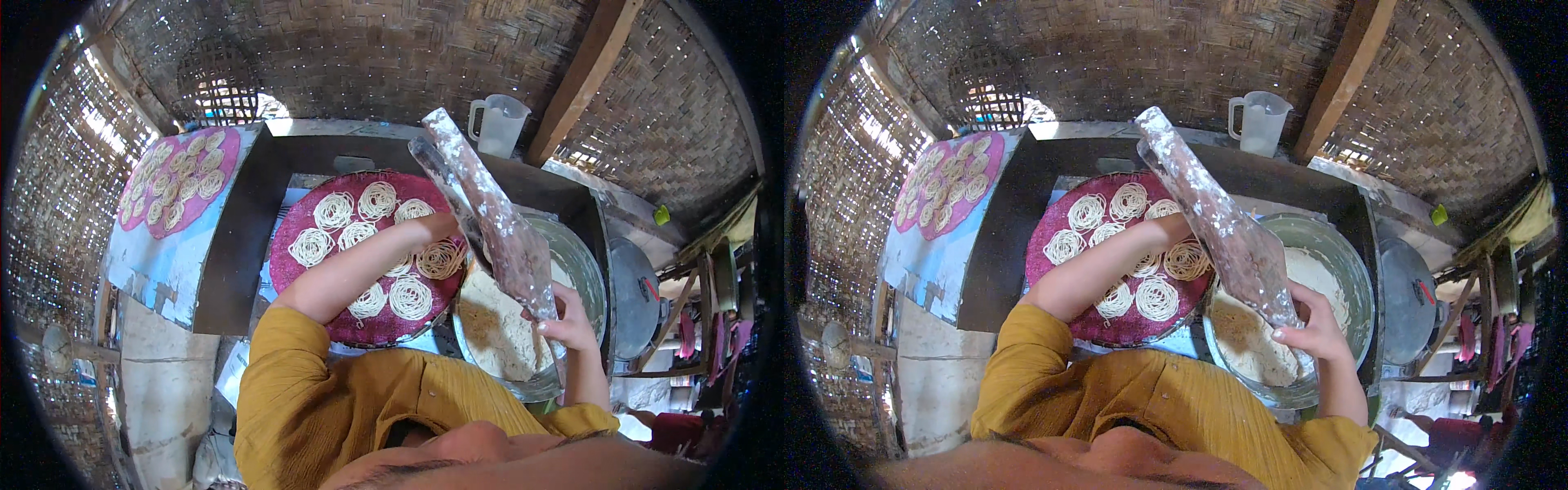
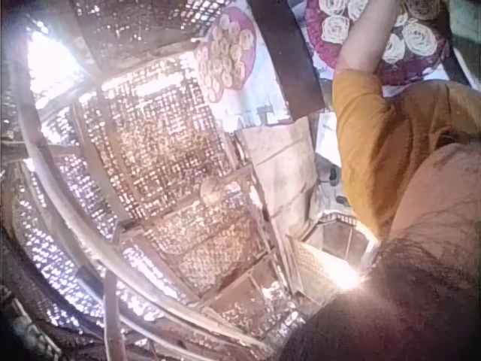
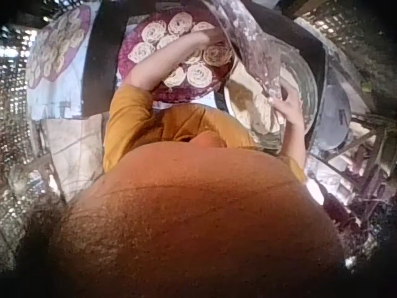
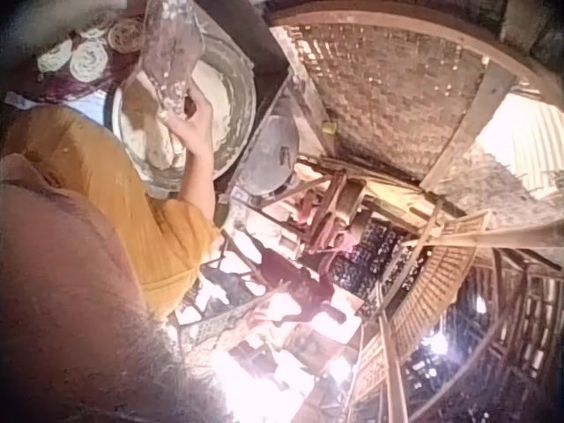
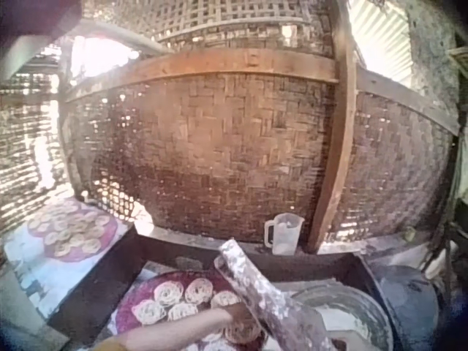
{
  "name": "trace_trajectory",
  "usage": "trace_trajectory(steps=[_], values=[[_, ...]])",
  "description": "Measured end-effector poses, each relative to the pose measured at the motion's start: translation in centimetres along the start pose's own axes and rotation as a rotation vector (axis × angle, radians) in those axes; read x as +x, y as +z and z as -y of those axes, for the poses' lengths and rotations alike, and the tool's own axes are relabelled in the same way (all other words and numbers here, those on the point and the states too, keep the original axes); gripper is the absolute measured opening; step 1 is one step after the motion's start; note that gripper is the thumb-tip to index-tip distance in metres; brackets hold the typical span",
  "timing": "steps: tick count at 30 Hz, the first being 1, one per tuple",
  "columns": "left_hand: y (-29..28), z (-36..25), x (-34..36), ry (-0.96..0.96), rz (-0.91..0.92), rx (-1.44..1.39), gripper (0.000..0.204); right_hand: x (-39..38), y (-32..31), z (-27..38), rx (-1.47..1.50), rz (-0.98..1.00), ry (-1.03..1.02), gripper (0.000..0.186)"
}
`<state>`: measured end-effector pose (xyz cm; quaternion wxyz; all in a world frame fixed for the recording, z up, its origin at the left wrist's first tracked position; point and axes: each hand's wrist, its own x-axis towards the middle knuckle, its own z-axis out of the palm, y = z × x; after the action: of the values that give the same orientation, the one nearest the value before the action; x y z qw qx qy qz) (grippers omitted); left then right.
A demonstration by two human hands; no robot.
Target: The person uses a metal extrusion tool to press a dough mixture into spiral patterns on a circular mat, refilling the tool with a stick from a large bowl.
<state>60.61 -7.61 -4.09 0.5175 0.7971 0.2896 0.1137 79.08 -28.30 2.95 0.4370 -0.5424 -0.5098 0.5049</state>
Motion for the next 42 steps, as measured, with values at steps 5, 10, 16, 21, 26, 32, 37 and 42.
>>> trace_trajectory(steps=[5,10,16,21,26,32,37,42], values=[[-0.3,1.1,-0.9,-0.054,-0.118,0.107,0.053,0.1,-0.6,-0.6,0.072,-0.019,0.049,0.074],[-0.6,1.4,-4.7,0.057,-0.102,0.605,0.061,-0.8,-0.7,-0.7,0.105,-0.117,0.027,0.07],[-0.7,2.0,-8.1,0.241,-0.145,1.061,0.065,-2.9,-0.6,-1.9,0.162,-0.161,0.026,0.074],[-3.3,-1.1,-13.2,-0.032,-0.542,0.995,0.067,-6.1,0.1,-3.1,0.375,-0.115,0.039,0.08],[-6.4,4.1,-21.5,-0.072,-1.14,0.769,0.05,-11.4,0.4,-8.0,0.562,-0.063,0.117,0.087],[-3.7,11.2,-29.5,-0.403,-1.235,-0.495,0.046,-16.9,-1.7,-9.7,0.448,0.192,0.299,0.074],[-1.8,11.5,-29.6,-0.326,-1.122,-0.86,0.047,-18.2,-1.8,-7.0,0.31,0.296,0.438,0.066],[-1.1,11.9,-28.6,-0.27,-1.12,-0.83,0.042,-16.1,-1.1,-7.4,0.156,0.512,0.509,0.059]])
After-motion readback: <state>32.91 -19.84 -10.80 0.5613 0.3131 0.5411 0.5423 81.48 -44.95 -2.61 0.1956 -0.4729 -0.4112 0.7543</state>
